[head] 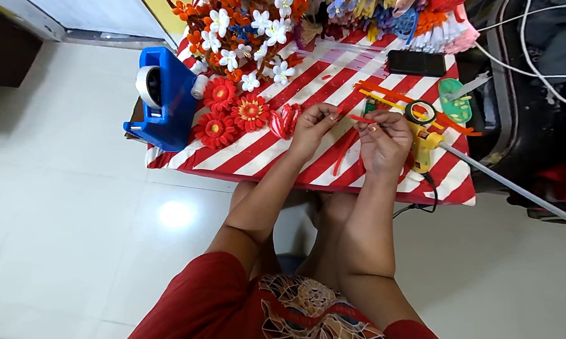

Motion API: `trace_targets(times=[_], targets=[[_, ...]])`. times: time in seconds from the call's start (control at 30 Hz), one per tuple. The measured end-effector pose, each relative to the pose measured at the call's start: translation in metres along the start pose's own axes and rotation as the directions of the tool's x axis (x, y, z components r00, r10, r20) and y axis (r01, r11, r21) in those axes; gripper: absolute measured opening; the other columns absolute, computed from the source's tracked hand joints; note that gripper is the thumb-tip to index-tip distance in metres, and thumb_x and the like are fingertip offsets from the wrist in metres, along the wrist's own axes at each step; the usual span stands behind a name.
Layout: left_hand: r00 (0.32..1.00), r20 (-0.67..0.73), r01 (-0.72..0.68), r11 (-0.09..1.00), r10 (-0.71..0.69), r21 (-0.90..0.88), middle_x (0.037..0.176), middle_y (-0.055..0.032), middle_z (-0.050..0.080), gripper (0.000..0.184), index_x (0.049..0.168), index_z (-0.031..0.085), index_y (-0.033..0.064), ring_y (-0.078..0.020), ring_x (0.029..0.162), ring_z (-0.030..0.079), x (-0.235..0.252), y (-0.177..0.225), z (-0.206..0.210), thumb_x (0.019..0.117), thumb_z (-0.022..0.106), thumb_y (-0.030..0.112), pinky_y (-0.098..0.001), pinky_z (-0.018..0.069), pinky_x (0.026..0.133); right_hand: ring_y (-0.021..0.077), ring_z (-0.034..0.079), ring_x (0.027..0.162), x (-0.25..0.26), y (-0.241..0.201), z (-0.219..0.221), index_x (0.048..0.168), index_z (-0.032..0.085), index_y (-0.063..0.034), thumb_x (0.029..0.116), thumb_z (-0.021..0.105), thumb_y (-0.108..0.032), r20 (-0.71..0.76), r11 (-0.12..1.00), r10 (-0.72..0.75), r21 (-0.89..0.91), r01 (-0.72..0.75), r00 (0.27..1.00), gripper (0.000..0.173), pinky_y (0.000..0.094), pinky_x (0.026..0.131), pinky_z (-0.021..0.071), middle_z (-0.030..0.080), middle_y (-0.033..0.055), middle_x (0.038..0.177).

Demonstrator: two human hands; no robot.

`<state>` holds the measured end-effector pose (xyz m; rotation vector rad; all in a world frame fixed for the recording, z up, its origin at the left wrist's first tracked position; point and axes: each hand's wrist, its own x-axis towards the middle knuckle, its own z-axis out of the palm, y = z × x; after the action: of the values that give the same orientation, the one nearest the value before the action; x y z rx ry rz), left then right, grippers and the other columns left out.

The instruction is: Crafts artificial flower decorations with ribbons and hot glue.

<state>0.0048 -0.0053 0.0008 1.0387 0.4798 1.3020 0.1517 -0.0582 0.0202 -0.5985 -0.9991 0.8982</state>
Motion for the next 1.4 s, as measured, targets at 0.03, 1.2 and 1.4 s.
trace_targets(times=[0.03,1.2,1.4], targets=[[1.000,0.002,0.000,1.000,0.000,-0.004,0.088,0.0033,0.067,0.014,0.103,0.064,0.0057,-0.0064,0.083,0.065,0.000,0.000,0.000,0.0973,0.055,-0.003,-0.0286,0.0570,0.083,0.0127,0.070,0.091,0.000,-0.001,-0.001,0.101,0.073,-0.0161,0.0899,0.068,0.000,-0.003,1.000,-0.006,-0.003,0.006,1.000,0.020,0.0325,0.083,0.0613,0.071,-0.0007,0.106],[0.856,0.101,-0.476,0.696,0.507,0.538,0.093,-0.0179,0.072,0.007,0.095,0.070,-0.0101,-0.0176,0.092,0.070,-0.010,-0.012,0.011,0.0896,0.065,-0.007,-0.0291,0.0566,0.088,0.0100,0.069,0.093,0.001,-0.010,-0.018,0.104,0.073,-0.0142,0.0900,0.069,0.001,0.055,0.927,-0.095,-0.359,0.109,0.994,0.021,0.0285,0.081,0.0608,0.072,-0.0028,0.107],[0.981,0.018,-0.187,0.926,0.192,0.327,0.092,-0.0064,0.071,0.013,0.107,0.066,-0.0083,-0.0068,0.085,0.069,-0.012,-0.003,0.014,0.0967,0.060,-0.004,-0.0259,0.0592,0.083,0.0092,0.069,0.096,0.002,-0.009,-0.019,0.104,0.072,-0.0133,0.0899,0.069,0.001,0.089,0.918,-0.117,-0.371,0.142,0.989,0.020,0.0267,0.082,0.0597,0.071,-0.0028,0.109]])
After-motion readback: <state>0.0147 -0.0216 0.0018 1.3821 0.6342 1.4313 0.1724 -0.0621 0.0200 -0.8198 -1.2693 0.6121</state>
